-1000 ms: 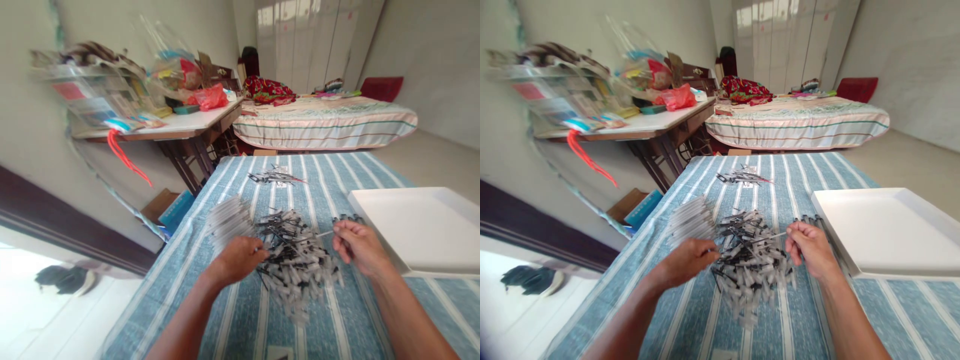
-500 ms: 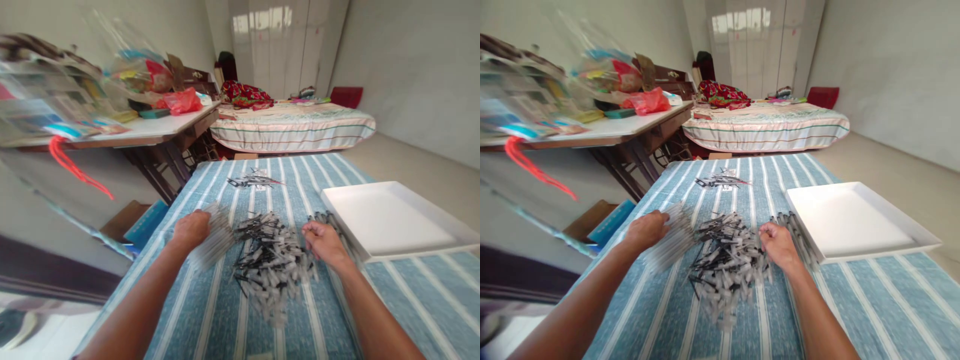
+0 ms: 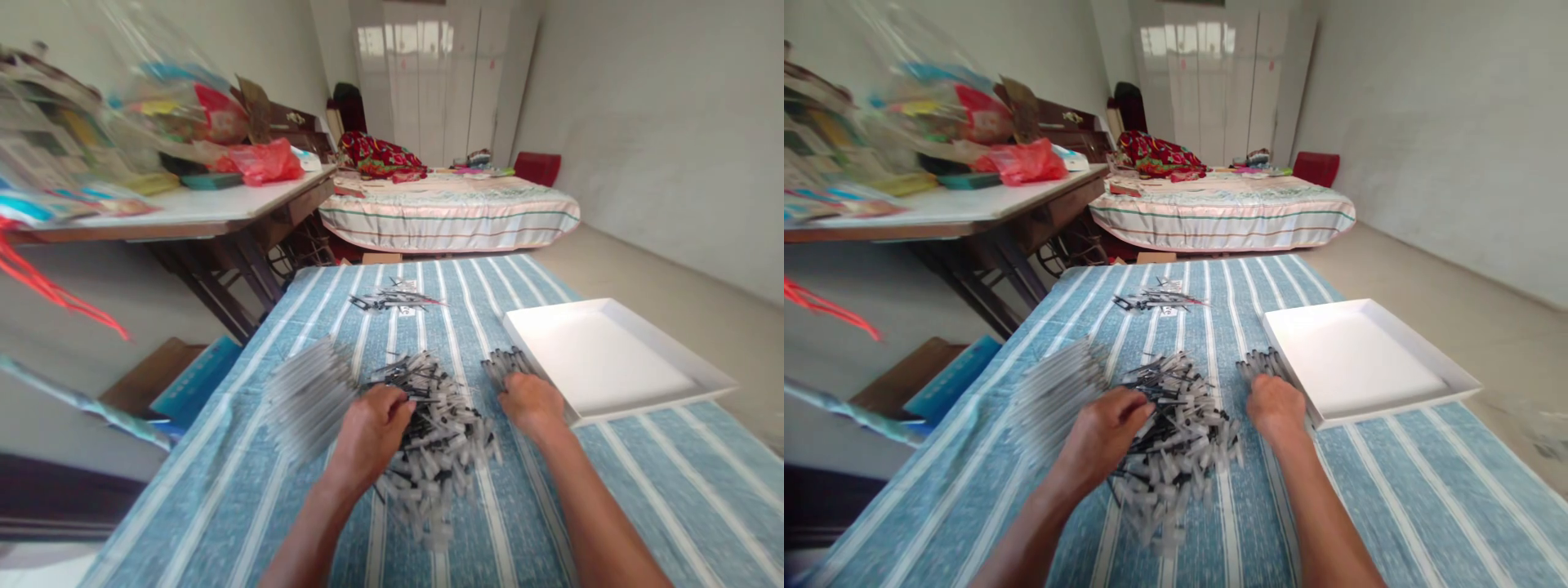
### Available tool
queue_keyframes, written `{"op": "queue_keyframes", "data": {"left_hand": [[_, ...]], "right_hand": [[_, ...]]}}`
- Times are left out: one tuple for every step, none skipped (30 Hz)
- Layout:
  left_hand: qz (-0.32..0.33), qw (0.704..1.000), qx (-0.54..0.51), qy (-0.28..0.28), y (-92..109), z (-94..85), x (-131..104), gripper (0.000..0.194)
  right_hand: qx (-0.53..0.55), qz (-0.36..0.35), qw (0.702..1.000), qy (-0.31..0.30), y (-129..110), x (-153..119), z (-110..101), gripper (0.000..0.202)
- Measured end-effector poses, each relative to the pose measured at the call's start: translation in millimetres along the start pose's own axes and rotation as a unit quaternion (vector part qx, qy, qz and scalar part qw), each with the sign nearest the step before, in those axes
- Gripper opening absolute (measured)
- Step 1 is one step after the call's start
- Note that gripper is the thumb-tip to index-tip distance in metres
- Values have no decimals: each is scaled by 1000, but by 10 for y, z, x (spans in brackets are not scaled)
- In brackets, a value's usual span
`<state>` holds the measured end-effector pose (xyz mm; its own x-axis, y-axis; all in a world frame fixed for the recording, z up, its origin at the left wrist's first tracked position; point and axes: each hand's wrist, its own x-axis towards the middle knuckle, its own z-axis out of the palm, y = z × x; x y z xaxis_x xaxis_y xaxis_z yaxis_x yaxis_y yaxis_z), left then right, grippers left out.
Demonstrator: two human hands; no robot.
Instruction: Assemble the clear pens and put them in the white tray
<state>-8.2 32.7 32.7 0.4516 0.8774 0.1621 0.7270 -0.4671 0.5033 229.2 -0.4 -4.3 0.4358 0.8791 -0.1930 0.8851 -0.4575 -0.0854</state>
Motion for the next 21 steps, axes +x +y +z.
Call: {"op": "queue_keyframes", "data": {"left_hand": [[0, 999, -38, 4, 62, 69, -25, 21], [-3, 997, -80, 4, 113, 131, -47, 21], [-15, 992, -126, 5, 155, 186, -68, 20], [-38, 983, -180, 6, 191, 234, -86, 18], [-71, 967, -245, 8, 223, 275, -103, 17], [-110, 943, -315, 13, 253, 311, -118, 17], [-147, 910, -386, 16, 282, 339, -130, 21], [-176, 873, -455, 20, 309, 361, -139, 25], [-196, 834, -516, 24, 335, 377, -145, 28], [-208, 795, -568, 31, 356, 385, -146, 28], [-216, 758, -614, 43, 373, 386, -144, 26], [-222, 721, -654, 59, 383, 379, -137, 23], [-229, 687, -685, 79, 387, 364, -127, 21], [-238, 658, -707, 101, 384, 342, -115, 19], [-246, 635, -723, 121, 375, 312, -102, 17], [-252, 618, -732, 138, 362, 277, -89, 16], [-252, 607, -739, 148, 347, 240, -78, 14], [-249, 598, -746, 155, 331, 204, -70, 13], [-243, 587, -756, 157, 318, 173, -64, 12], [-235, 576, -767, 157, 308, 149, -60, 10], [-228, 566, -776, 156, 302, 134, -58, 10]], "right_hand": [[-1, 2, 1000, 1, 6, -10, -16, 24], [0, 2, 1000, 6, 7, -30, -36, 25], [7, -3, 1000, 19, -3, -63, -57, 26], [24, -20, 999, 39, -26, -110, -76, 25], [54, -51, 995, 60, -67, -169, -90, 24], [98, -95, 987, 80, -124, -239, -98, 21], [153, -149, 973, 90, -196, -316, -98, 18], [215, -203, 952, 83, -277, -396, -92, 16], [277, -244, 927, 68, -361, -473, -81, 16], [334, -272, 901, 45, -443, -543, -67, 17], [386, -285, 877, 18, -517, -602, -51, 19], [435, -284, 854, -20, -578, -648, -35, 18], [478, -276, 831, -71, -624, -683, -17, 17], [512, -264, 808, -126, -656, -707, 4, 17], [535, -254, 785, -182, -675, -725, 28, 20], [548, -247, 766, -229, -687, -739, 56, 25], [556, -240, 752, -260, -697, -754, 90, 31], [561, -234, 745, -276, -711, -772, 127, 36], [567, -226, 740, -283, -732, -793, 166, 40], [575, -214, 736, -286, -764, -817, 204, 43], [585, -201, 731, -289, -806, -845, 236, 44]]}}
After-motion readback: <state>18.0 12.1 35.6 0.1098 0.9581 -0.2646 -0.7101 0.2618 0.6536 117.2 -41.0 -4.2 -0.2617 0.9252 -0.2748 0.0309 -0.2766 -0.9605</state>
